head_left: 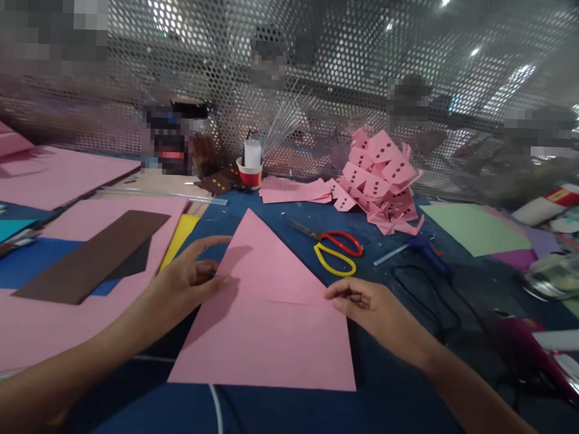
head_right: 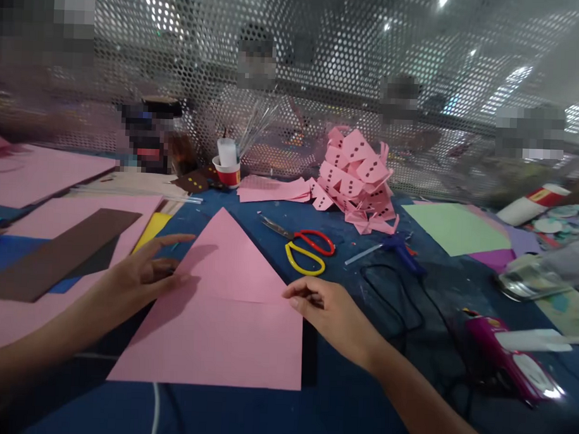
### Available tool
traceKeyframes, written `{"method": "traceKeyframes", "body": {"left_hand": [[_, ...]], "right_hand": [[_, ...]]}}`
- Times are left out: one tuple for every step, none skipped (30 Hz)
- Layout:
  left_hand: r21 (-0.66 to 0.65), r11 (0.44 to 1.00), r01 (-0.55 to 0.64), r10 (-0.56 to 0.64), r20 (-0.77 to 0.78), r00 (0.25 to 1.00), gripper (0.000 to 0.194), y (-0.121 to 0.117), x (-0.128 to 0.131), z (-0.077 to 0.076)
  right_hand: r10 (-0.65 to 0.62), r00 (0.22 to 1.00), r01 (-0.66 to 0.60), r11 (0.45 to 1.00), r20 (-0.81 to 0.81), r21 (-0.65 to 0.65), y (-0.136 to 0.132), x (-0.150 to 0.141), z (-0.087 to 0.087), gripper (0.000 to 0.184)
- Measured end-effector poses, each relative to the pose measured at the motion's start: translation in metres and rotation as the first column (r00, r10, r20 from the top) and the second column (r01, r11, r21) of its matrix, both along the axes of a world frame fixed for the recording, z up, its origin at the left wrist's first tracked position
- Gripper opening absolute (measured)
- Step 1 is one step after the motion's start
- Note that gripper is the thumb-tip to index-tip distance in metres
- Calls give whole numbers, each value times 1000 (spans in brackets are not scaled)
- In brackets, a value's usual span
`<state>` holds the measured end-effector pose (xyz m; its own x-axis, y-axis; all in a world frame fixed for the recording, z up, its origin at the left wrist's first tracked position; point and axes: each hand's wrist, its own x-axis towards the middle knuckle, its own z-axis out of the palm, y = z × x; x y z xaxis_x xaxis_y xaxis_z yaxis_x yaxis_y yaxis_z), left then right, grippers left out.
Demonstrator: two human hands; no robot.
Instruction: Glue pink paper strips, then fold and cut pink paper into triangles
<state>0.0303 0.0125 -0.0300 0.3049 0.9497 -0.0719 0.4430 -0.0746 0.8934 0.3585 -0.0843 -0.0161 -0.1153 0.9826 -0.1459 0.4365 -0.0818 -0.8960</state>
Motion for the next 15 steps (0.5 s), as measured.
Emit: {"method": "traceKeyframes", "body": {"left_hand": [[21, 1000, 16, -15, -23, 1000, 67, -1, -2, -1], [38, 999, 28, -26, -49, 998, 60, -2, -3, -1], [51, 998, 32, -29, -76, 997, 53, -3, -5, -1], [58, 998, 33, -27, -101, 995, 47, -5, -6, 0], [60, 998, 33, -26, -122, 992, 43, -6, -8, 1], [59, 998, 34, -25, -143, 989, 40, -7, -10, 3], [58, 998, 38, -28, -164, 986, 39, -8, -12, 4], [63, 997, 45, -33, -182, 983, 37, -8, -13, 5], [75, 995, 63, -47, -192, 980, 35, -9, -15, 5], [94, 991, 94, -74, -197, 978, 33, -9, -17, 6], [122, 984, 130, -104, -197, 975, 30, -9, -18, 6], [156, 973, 168, -137, -197, 971, 27, -9, -20, 5], [193, 959, 206, -167, -202, 965, 25, -8, -21, 5], [232, 943, 239, -190, -212, 959, 23, -8, -22, 4], [268, 926, 267, -208, -228, 951, 22, -8, -23, 3]], "right_hand": [[-6, 1000, 6, 1000, 9, -4, 0, 0, 0, 19], [-10, 1000, 11, 1000, 19, -10, 0, 1, 0, 19], [-12, 1000, 13, 1000, 28, -13, 1, 2, 0, 19], [-12, 999, 13, 1000, 37, -16, 1, 3, 1, 20], [-14, 999, 15, 1000, 45, -17, 2, 4, 1, 22], [-18, 998, 19, 1000, 53, -16, 2, 5, 2, 24], [-24, 998, 25, 1000, 60, -12, 3, 5, 2, 25], [-32, 997, 33, 999, 66, -8, 3, 6, 2, 27], [-41, 997, 41, 999, 69, -4, 4, 7, 2, 27], [-47, 997, 47, 999, 68, -1, 5, 8, 2, 28], [-51, 997, 51, 999, 64, -1, 5, 8, 2, 28], [-52, 997, 52, 999, 59, -5, 6, 9, 1, 28], [-53, 997, 54, 999, 55, -11, 6, 9, 0, 29], [-54, 997, 55, 998, 52, -18, 6, 9, 0, 29], [-54, 997, 55, 998, 51, -25, 6, 10, -1, 30]]}}
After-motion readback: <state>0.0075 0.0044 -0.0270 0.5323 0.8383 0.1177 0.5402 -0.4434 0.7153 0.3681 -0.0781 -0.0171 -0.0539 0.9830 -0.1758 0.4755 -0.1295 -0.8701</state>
